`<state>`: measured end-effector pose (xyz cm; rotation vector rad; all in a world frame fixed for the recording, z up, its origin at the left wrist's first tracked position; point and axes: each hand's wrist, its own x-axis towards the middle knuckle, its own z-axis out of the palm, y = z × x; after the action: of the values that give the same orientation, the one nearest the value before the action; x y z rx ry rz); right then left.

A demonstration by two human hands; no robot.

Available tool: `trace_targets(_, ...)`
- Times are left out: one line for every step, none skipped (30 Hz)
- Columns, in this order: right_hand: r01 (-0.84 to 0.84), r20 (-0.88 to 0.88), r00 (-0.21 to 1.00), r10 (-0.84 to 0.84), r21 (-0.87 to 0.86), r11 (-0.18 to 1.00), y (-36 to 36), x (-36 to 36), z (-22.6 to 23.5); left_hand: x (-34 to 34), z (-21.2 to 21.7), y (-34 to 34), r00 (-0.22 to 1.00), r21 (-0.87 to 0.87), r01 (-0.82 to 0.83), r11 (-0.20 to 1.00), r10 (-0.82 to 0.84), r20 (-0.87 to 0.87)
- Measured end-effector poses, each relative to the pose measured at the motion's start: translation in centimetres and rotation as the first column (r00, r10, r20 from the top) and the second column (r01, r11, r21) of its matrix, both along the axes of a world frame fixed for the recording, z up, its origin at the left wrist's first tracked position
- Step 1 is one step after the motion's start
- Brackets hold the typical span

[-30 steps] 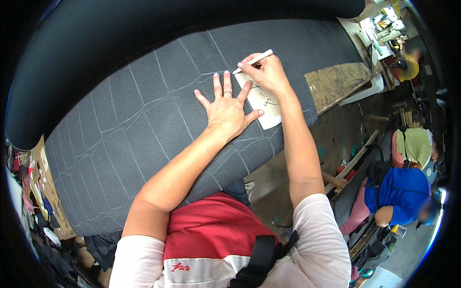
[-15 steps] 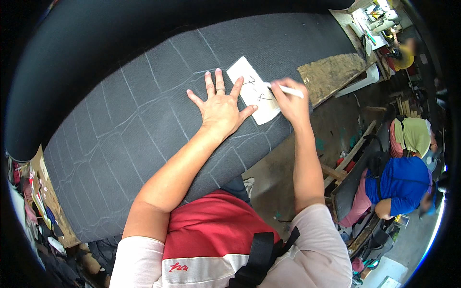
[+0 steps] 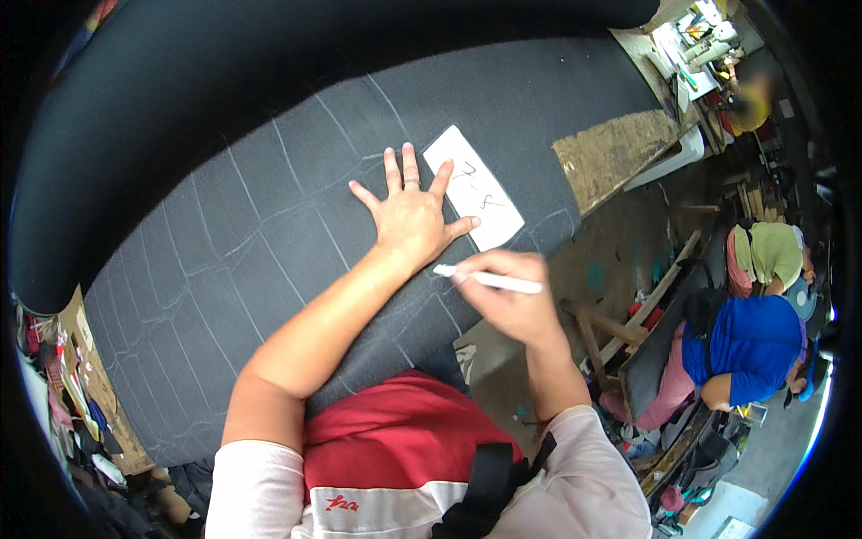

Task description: The person uses a white marker to draw grid lines and write labels on a large piece of dark fabric laid on a worktable. They repeatedly place a small paper template on the fabric, trace or mark around it, and write characters on the fabric. The person also briefly handles a small white plastic strip before resuming marking.

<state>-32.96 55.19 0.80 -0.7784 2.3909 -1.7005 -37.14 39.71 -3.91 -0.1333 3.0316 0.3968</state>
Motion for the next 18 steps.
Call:
trace_targets(0.072, 0.029, 0.997, -0.073, 0.014, 0.997, 0.4, -0.9, 0.5, -0.9, 0.3, -0.8, 1.0, -0.035, 0.017, 0.999, -0.017, 0.005)
trace_targets(0.15, 0.058, 0.987, -0.151, 0.032, 0.988, 1.1, -2.1, 1.0, -2.7, 0.6, -2.1, 1.0, -0.104, 0.023, 0.994, -0.024, -0.006)
trace_targets(0.158, 0.06, 0.986, -0.157, -0.001, 0.987, 1.5, -3.2, 1.3, -4.9, 0.9, -3.5, 1.0, -0.13, -0.003, 0.992, 0.004, 0.01)
trace_targets(0.165, 0.062, 0.985, -0.163, -0.032, 0.986, 1.8, -4.5, 1.5, -7.2, 1.2, -5.1, 0.999, -0.171, -0.033, 0.985, 0.036, 0.014)
trace_targets(0.147, -0.014, 0.989, -0.148, -0.064, 0.987, 2.0, -5.7, 1.7, -9.2, 1.4, -6.7, 0.997, -0.153, -0.064, 0.986, 0.069, 0.03)
trace_targets(0.151, -0.04, 0.987, -0.153, -0.053, 0.987, 1.9, -6.9, 1.8, -11.0, 1.4, -8.4, 0.994, -0.144, -0.098, 0.985, 0.105, 0.04)
trace_targets(0.166, -0.049, 0.984, -0.17, -0.076, 0.983, 1.5, -8.3, 1.7, -12.1, 1.1, -9.9, 0.996, -0.073, -0.088, 0.993, 0.09, 0.024)
trace_targets(0.176, -0.056, 0.981, -0.183, -0.105, 0.979, 0.8, -9.9, 1.6, -12.7, 0.6, -10.9, 0.996, -0.015, -0.084, 0.996, 0.085, 0.015)
trace_targets(0.17, -0.007, 0.985, -0.172, -0.136, 0.976, -0.1, -11.6, 1.4, -13.1, 0.1, -11.6, 0.997, 0.041, -0.08, 0.996, 0.08, 0.006)
trace_targets(0.166, 0.042, 0.986, -0.161, -0.174, 0.971, -1.0, -13.5, 1.2, -13.2, -0.5, -11.8, 0.997, 0.06, -0.066, 0.996, 0.068, -0.033)
trace_targets(0.159, 0.022, 0.987, -0.158, -0.132, 0.978, -1.8, -15.3, 0.9, -13.1, -1.0, -12.0, 0.995, 0.047, -0.043, 0.998, 0.047, -0.088)
trace_targets(0.156, 0.036, 0.988, -0.153, -0.122, 0.98, -2.9, -17.1, 0.3, -12.9, -1.4, -12.1, 0.994, 0.037, -0.015, 0.999, 0.019, -0.108)
trace_targets(0.151, 0.021, 0.989, -0.149, -0.147, 0.978, -4.2, -18.8, -0.3, -12.5, -1.6, -12.1, 0.992, 0.032, -0.019, 0.999, 0.023, -0.127)
trace_targets(0.14, 0.021, 0.99, -0.138, -0.16, 0.977, -5.4, -20.4, -1.0, -12.2, -1.7, -12.0, 0.992, 0.034, -0.013, 0.999, 0.018, -0.127)
trace_targets(0.155, 0.04, 0.988, -0.151, -0.138, 0.978, -6.7, -21.9, -1.7, -12.0, -1.6, -11.9, 0.988, 0.023, -0.008, 1.0, 0.012, -0.152)
trace_targets(0.15, 0.049, 0.988, -0.145, -0.138, 0.979, -8.0, -23.2, -2.5, -11.8, -1.5, -11.8, 0.989, 0.036, -0.017, 0.999, 0.022, -0.144)
trace_targets(0.175, 0.051, 0.984, -0.171, -0.104, 0.979, -9.5, -24.2, -3.2, -11.7, -1.3, -11.7, 0.986, 0.037, -0.027, 0.999, 0.033, -0.161)
trace_targets(0.207, 0.066, 0.977, -0.203, -0.068, 0.976, -11.0, -25.0, -4.0, -11.6, -1.2, -11.6, 0.983, 0.038, -0.038, 0.999, 0.044, -0.177)
